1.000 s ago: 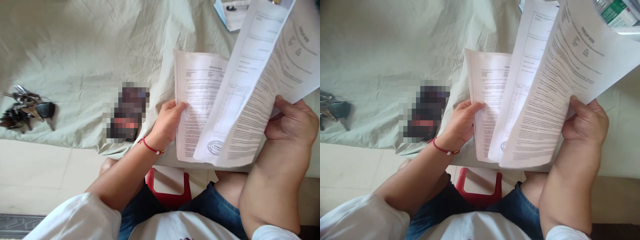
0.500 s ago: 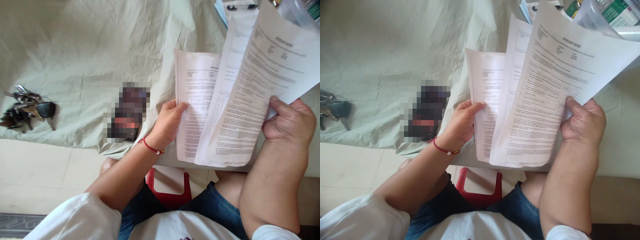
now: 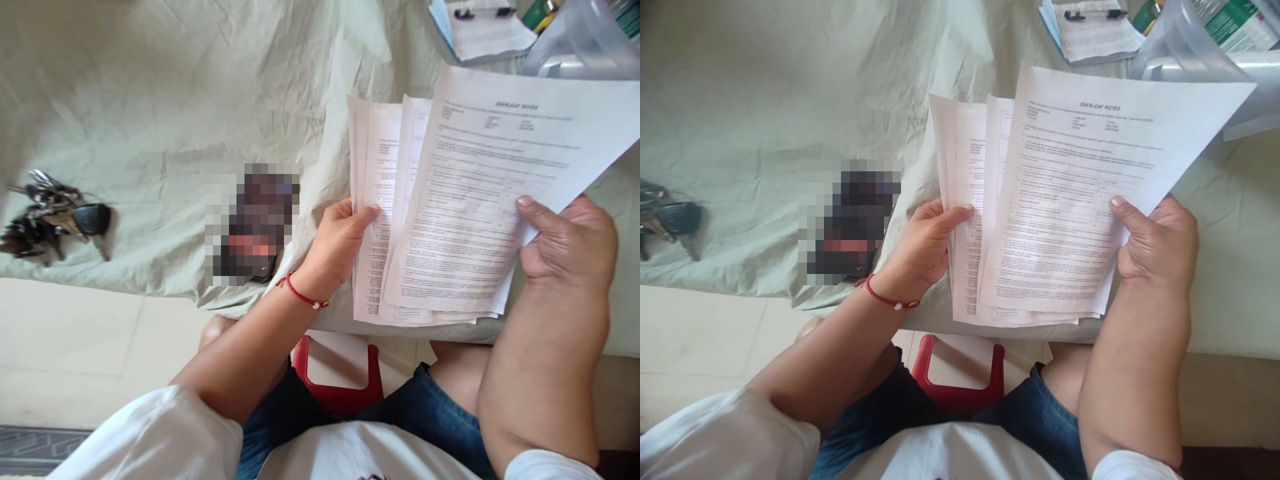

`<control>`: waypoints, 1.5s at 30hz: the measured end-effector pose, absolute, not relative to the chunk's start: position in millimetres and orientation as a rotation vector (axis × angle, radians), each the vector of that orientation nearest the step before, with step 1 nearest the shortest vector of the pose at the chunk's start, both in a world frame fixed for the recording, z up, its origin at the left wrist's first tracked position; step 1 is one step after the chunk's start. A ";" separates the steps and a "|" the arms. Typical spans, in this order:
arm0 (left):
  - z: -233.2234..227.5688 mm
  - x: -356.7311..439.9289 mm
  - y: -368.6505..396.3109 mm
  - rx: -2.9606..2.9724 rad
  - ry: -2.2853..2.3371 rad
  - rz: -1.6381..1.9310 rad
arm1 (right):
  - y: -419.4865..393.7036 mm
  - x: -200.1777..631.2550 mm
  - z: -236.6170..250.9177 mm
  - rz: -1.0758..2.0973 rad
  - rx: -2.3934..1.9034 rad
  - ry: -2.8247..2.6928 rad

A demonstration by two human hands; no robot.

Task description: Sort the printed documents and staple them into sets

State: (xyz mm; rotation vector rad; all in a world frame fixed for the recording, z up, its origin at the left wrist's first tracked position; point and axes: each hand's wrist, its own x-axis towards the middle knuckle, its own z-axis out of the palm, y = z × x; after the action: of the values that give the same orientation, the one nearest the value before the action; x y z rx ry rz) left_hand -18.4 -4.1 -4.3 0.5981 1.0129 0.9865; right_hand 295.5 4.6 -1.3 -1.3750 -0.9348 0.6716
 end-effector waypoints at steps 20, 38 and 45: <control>-4.5 -18.5 -6.1 0.585 0.935 1.021 | -2.1 287.4 3.9 0.734 -1.539 -0.925; -4.4 -15.0 -5.2 0.575 0.984 0.996 | 0.7 280.9 4.3 0.663 -1.573 -0.942; -4.1 -13.9 -4.1 0.569 0.996 1.007 | 1.9 282.9 1.7 0.626 -1.557 -0.939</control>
State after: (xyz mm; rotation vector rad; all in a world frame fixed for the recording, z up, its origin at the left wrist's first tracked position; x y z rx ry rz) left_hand -13.9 -4.1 -4.1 0.5687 0.9963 1.0075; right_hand 282.9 1.9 1.7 -1.5571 -0.9387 0.6256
